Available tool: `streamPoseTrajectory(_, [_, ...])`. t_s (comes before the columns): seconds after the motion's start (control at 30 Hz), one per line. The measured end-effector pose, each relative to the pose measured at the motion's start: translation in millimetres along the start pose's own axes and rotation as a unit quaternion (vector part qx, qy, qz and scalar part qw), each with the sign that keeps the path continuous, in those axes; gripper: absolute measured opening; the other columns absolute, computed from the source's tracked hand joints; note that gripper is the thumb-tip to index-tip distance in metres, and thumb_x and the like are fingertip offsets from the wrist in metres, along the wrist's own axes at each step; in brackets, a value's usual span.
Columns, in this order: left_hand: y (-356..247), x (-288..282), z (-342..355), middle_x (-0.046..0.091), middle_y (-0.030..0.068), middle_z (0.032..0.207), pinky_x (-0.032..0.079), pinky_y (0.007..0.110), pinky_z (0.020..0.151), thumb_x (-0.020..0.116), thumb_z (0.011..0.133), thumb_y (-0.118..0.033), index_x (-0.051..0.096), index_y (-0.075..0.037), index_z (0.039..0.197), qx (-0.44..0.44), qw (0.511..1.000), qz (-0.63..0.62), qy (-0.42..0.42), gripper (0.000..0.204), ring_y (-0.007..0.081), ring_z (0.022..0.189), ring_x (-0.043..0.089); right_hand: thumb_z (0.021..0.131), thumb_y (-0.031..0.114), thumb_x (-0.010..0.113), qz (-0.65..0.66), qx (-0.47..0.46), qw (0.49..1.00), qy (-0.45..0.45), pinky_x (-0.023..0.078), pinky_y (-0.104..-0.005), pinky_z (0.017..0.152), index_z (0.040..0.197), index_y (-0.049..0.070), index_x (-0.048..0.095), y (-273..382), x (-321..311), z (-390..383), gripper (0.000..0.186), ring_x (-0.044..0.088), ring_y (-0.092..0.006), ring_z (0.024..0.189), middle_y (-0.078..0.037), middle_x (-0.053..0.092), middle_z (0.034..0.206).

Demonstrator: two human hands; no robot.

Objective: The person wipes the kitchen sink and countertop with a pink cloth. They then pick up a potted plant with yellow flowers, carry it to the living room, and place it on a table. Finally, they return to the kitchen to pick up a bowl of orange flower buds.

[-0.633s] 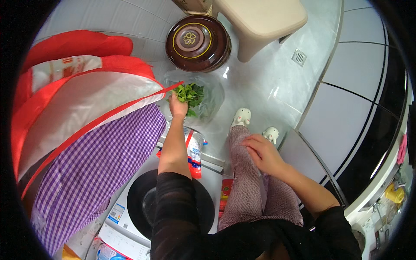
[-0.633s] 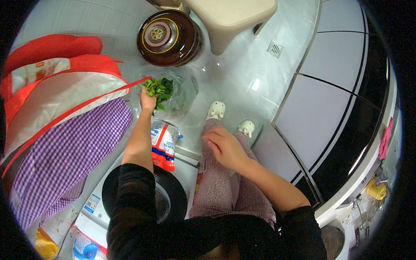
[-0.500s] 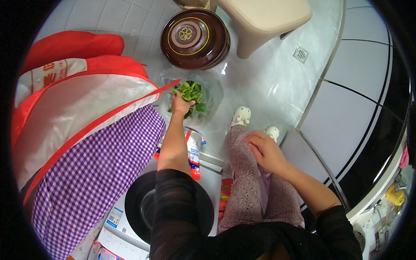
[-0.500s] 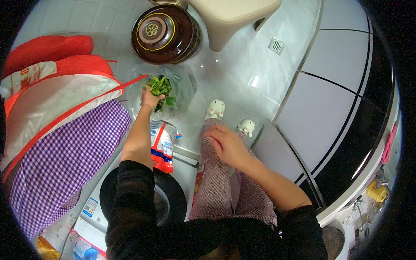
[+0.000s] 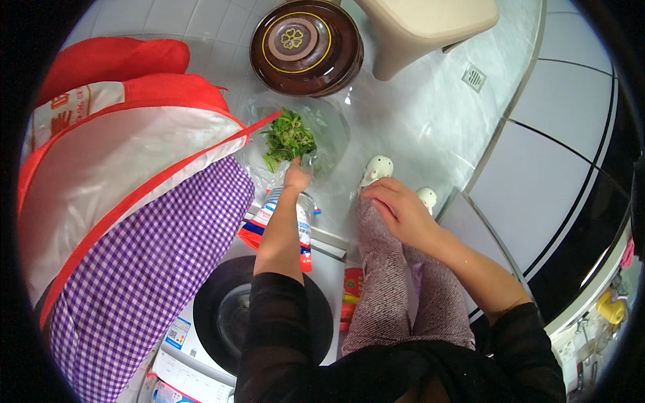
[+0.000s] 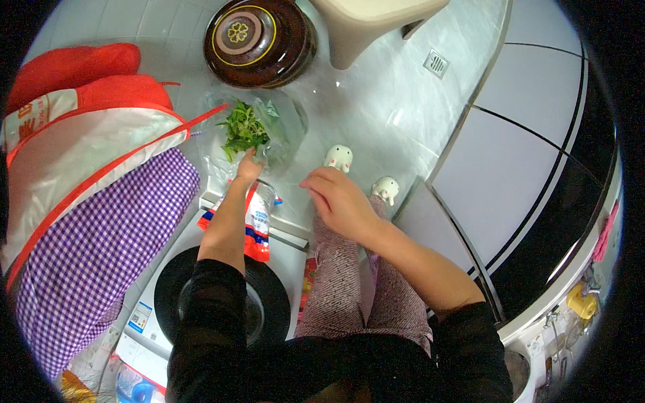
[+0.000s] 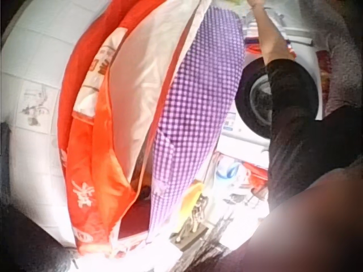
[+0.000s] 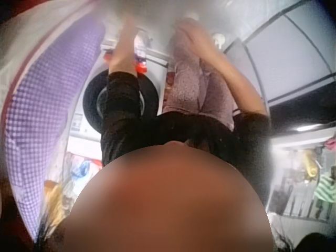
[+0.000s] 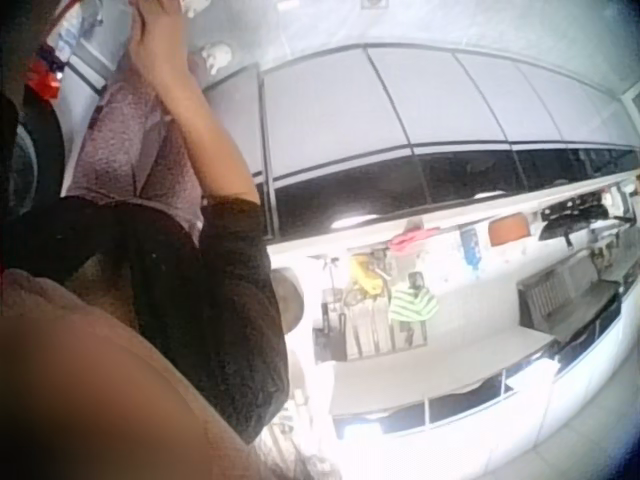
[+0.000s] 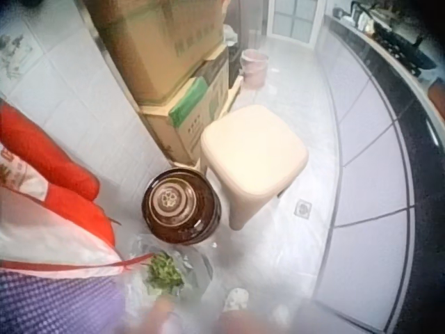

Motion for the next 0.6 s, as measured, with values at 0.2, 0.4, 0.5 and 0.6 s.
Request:
streamPoseTrajectory(0.2, [-17,21,-31,0.061,0.0158,0.112,0.043,0.038,0.092,0.060,0.074,-0.039,0.052,-0.008,0.122,0.011,0.961,0.212,0.179,0.057,0.0309,0.108,0.056,0.082,0.005,0.055,-0.016,0.012,0.999,0.034,0.044,-0.0385,0.084,0.101,0.002,0.059,-6,20,2,0.020,0.054,-0.0331,0.097,-0.015,0.056,0.102])
streamPoseTrajectory(0.4, [-16,-2,-69,0.063,0.0163,0.105,0.045,0.040,0.088,0.063,0.072,-0.033,0.061,-0.009,0.112,0.017,0.977,0.121,0.175,0.046,0.0320,0.101,0.058,0.079,0.006,0.057,-0.002,-0.069,0.995,0.070,0.045,-0.0385,0.085,0.099,0.001,0.059,33,68,14,0.021,0.053,-0.0322,0.101,-0.014,0.053,0.110])
streamPoseTrajectory(0.5, [-17,-24,-81,0.061,0.0173,0.107,0.045,0.039,0.087,0.064,0.072,-0.026,0.061,-0.008,0.112,0.032,0.997,0.065,0.024,0.044,0.0334,0.100,0.057,0.079,0.006,0.058,-0.036,-0.080,0.992,0.087,0.046,-0.0386,0.084,0.097,0.001,0.059,42,75,15,0.019,0.052,-0.0321,0.101,-0.014,0.053,0.112])
streamPoseTrajectory(0.6, [-23,-49,-92,0.058,0.0177,0.113,0.045,0.038,0.086,0.061,0.079,-0.021,0.059,-0.005,0.114,0.060,0.996,0.026,-0.054,0.039,0.0328,0.100,0.057,0.078,0.006,0.058,-0.037,-0.088,0.994,0.060,0.047,-0.0392,0.083,0.097,0.001,0.060,53,71,15,0.019,0.052,-0.0322,0.100,-0.014,0.052,0.113])
Point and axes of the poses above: each hand's wrist, its own z-axis towards the middle knuckle, its own x-axis out of the palm, y = z × x, the point moved 4 cm from there along z, towards the middle knuckle
